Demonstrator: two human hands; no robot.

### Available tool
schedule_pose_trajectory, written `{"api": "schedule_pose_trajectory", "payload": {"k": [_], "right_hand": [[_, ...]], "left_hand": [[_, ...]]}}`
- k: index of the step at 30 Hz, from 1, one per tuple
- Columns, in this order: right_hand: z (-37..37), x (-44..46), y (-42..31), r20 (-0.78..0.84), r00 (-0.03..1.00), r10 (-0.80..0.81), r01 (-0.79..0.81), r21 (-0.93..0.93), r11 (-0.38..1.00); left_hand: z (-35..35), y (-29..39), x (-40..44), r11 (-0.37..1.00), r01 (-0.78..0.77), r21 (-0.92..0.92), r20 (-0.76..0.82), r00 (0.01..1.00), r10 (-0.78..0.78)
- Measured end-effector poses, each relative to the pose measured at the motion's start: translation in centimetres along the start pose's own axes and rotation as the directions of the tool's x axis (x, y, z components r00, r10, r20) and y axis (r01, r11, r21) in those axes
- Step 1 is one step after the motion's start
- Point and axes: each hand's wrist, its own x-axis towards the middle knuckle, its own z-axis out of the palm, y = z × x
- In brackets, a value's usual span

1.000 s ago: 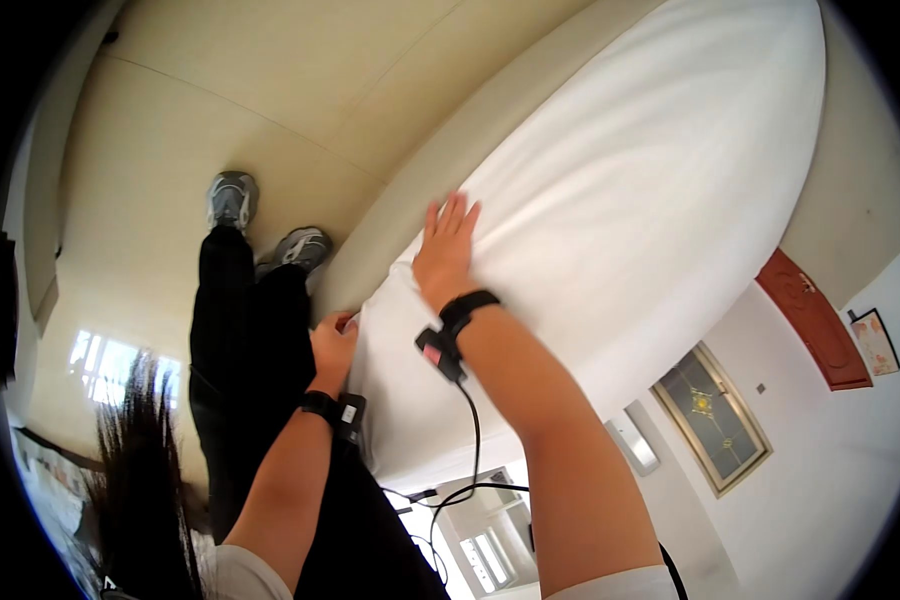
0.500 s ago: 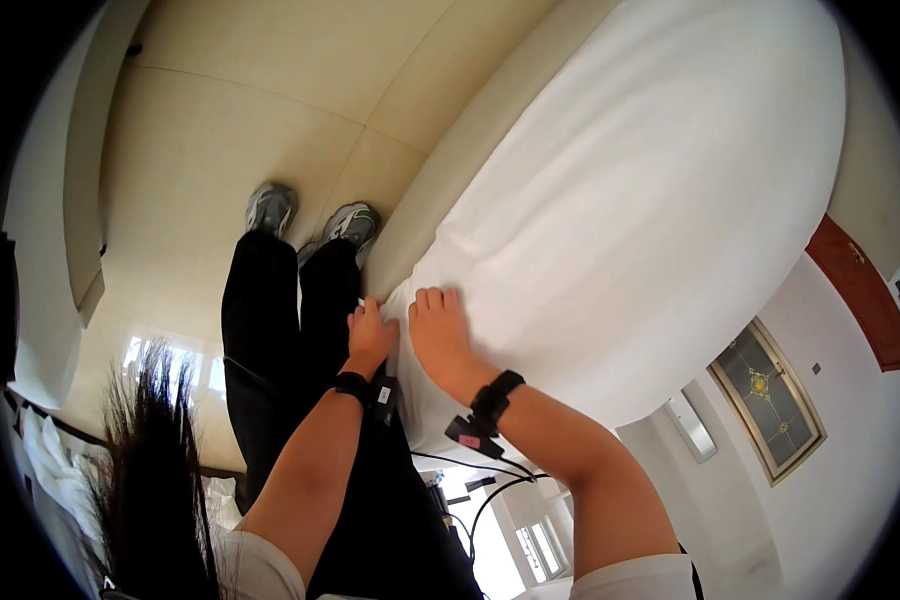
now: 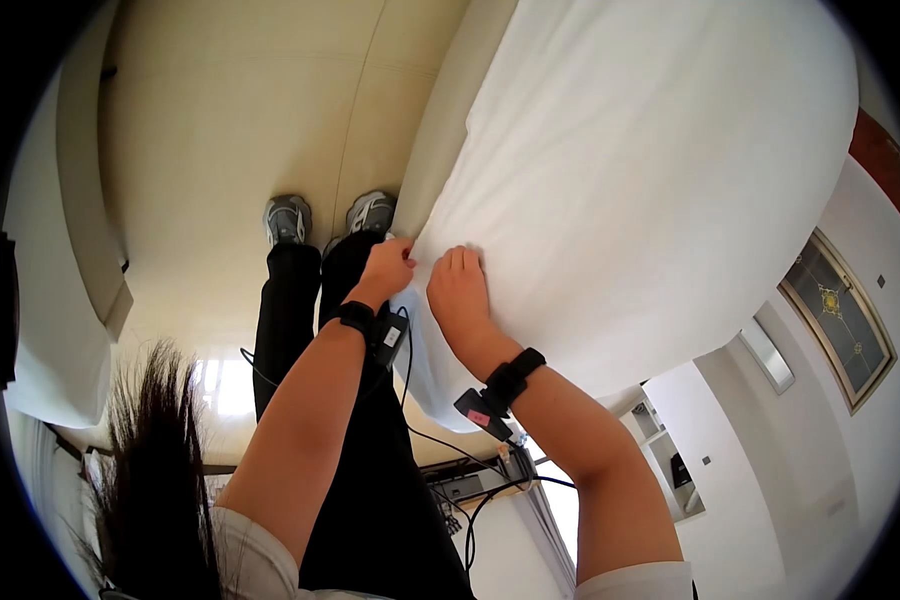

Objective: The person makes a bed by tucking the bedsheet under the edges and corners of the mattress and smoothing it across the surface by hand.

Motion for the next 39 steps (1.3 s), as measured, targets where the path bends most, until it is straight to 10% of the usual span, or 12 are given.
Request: {"api": "schedule_pose_trajectory", "payload": {"k": [4,6,10,15,30,36,39], "right_hand": [[-0.9,-0.1,0.0,-0.044,0.999,-0.002,0.000,-0.044,0.999],[-0.9,-1.2,-0.6,-0.056,0.998,-0.006,0.005,-0.017,1.000],[-0.6,-3.6,-2.6,-0.051,0.995,-0.089,0.095,0.148,0.984],[3.6,-5.7,-6.5,-0.018,0.978,-0.206,0.205,-0.032,0.978],[5.4,-6.2,-6.5,-0.128,0.962,-0.239,0.238,-0.027,0.971],[6.4,-5.1,-6.2,-0.021,0.935,-0.355,0.348,-0.142,0.926],[3.0,-4.2,-4.8,-0.015,0.873,-0.488,0.465,0.326,0.823]], "left_hand": [[-0.1,0.4,-0.3,0.985,0.062,-0.161,0.024,0.998,-0.059],[-0.3,0.3,-0.8,0.948,-0.185,-0.258,-0.162,0.976,0.146],[3.1,-3.9,-5.2,0.996,-0.084,-0.012,-0.239,0.968,0.079],[8.5,-7.1,-7.8,0.943,0.193,-0.272,-0.084,0.971,-0.223],[8.9,-6.8,-8.2,0.936,0.206,-0.285,-0.129,0.959,-0.251],[5.5,-11.1,-10.2,0.915,0.404,-0.010,-0.122,0.907,-0.403],[4.0,-11.5,-9.8,0.926,0.376,0.040,-0.145,0.919,-0.367]]}}
